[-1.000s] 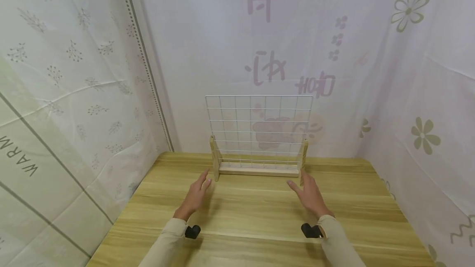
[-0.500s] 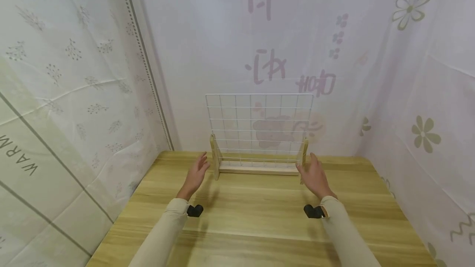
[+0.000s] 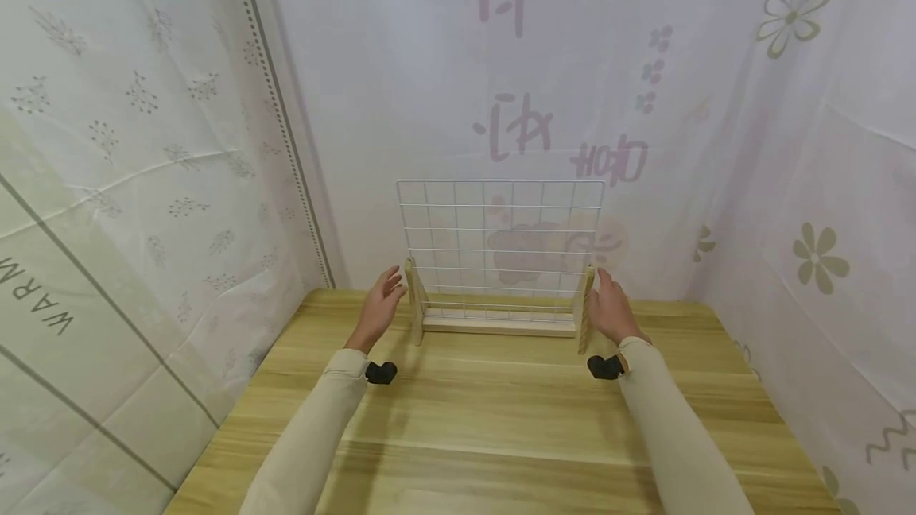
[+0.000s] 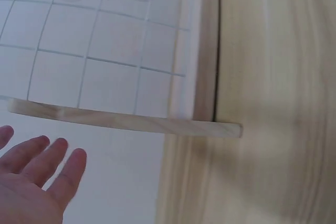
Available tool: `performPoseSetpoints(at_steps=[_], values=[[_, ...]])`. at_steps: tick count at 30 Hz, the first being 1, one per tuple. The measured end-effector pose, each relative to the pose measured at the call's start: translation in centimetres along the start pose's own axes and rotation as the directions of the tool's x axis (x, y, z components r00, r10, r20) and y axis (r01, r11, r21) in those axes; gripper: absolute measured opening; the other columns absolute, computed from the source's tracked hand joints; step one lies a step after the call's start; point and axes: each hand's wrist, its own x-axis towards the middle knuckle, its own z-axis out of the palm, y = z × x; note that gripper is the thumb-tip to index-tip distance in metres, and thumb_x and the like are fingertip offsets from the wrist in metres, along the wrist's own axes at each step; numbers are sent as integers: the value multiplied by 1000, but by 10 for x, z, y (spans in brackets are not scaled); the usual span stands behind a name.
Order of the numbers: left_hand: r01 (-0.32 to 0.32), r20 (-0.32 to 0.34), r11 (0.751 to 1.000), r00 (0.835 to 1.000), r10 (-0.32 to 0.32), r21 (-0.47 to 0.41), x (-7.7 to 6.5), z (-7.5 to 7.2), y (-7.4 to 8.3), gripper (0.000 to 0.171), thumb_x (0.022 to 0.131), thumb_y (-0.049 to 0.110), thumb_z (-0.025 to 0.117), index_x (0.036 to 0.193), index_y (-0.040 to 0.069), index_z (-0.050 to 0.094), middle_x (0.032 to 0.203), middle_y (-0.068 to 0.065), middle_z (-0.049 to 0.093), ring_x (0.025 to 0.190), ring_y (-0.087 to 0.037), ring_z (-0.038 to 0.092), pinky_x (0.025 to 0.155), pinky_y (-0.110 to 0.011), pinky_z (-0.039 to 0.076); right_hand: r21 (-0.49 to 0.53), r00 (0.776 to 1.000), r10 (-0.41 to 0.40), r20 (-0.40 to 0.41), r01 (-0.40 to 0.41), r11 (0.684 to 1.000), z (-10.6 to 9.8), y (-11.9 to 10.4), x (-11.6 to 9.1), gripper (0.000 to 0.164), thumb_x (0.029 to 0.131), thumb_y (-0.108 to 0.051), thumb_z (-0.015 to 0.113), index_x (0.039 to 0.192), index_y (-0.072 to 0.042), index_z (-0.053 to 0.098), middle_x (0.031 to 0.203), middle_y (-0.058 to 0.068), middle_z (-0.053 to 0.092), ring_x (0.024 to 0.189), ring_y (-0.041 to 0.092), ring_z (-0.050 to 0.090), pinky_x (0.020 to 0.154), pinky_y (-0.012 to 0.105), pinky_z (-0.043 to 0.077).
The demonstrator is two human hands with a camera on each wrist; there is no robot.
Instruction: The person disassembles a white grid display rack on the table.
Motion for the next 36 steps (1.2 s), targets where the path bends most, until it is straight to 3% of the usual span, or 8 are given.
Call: performPoseSetpoints(at_steps=[5,12,17,21,23,28,32,36], values=[[-5,1,1000,1000,5,4,13,2,7,54,106,22,46,158,14,31,161,-20,37,149,-36,36,122,-53,33,5,1000,12,11,-12,1000,-4,-8,10,57,109,-13,30,156,12,10,150,44,31,129,57,47,92,60,46],[17,39,999,999,-15,-35,23,5,11,55,107,20,41,160,12,26,165,-16,30,153,-31,30,125,-48,29,43,997,72,-4,-72,996,-1,-10,17,58,109,-17,33,157,7,11,151,42,34,136,58,39,106,68,41],[11,56,996,998,-6,-83,28,8,12,55,108,17,41,159,7,24,165,-15,30,154,-28,28,126,-45,28,54,993,90,-76,-86,995,3,-8,19,57,108,-18,38,157,4,20,144,40,44,129,56,47,101,66,45],[16,43,998,999,-13,-68,30,8,15,58,106,20,46,159,7,26,164,-16,31,153,-29,30,124,-45,30,43,982,84,-169,-78,996,5,-7,20,51,107,-16,42,154,3,33,134,38,56,106,50,65,77,53,54],[20,42,998,999,-18,-58,29,7,15,59,106,22,47,159,8,27,164,-16,31,153,-30,31,124,-46,31,46,976,91,-199,-83,995,4,-7,20,49,106,-15,45,152,1,38,130,36,59,82,43,70,60,41,49],[31,30,999,999,-30,-43,25,4,14,55,105,21,48,157,12,32,164,-14,34,151,-30,35,122,-47,35,43,973,106,-203,-99,994,3,-8,20,48,105,-18,48,151,-2,42,124,34,64,41,16,47,45,28,31],[24,32,999,999,-22,-35,22,1,13,53,106,22,49,156,14,35,162,-13,36,150,-31,36,121,-48,37,28,975,94,-202,-90,996,1,-6,21,48,105,-18,48,150,-1,43,120,33,66,39,12,33,43,27,30],[18,26,999,1000,-18,-27,19,0,12,51,106,19,49,155,13,37,161,-16,38,148,-35,38,120,-50,37,11,976,94,-195,-93,996,1,-5,22,48,105,-18,47,150,0,42,118,31,67,38,12,33,42,27,31]])
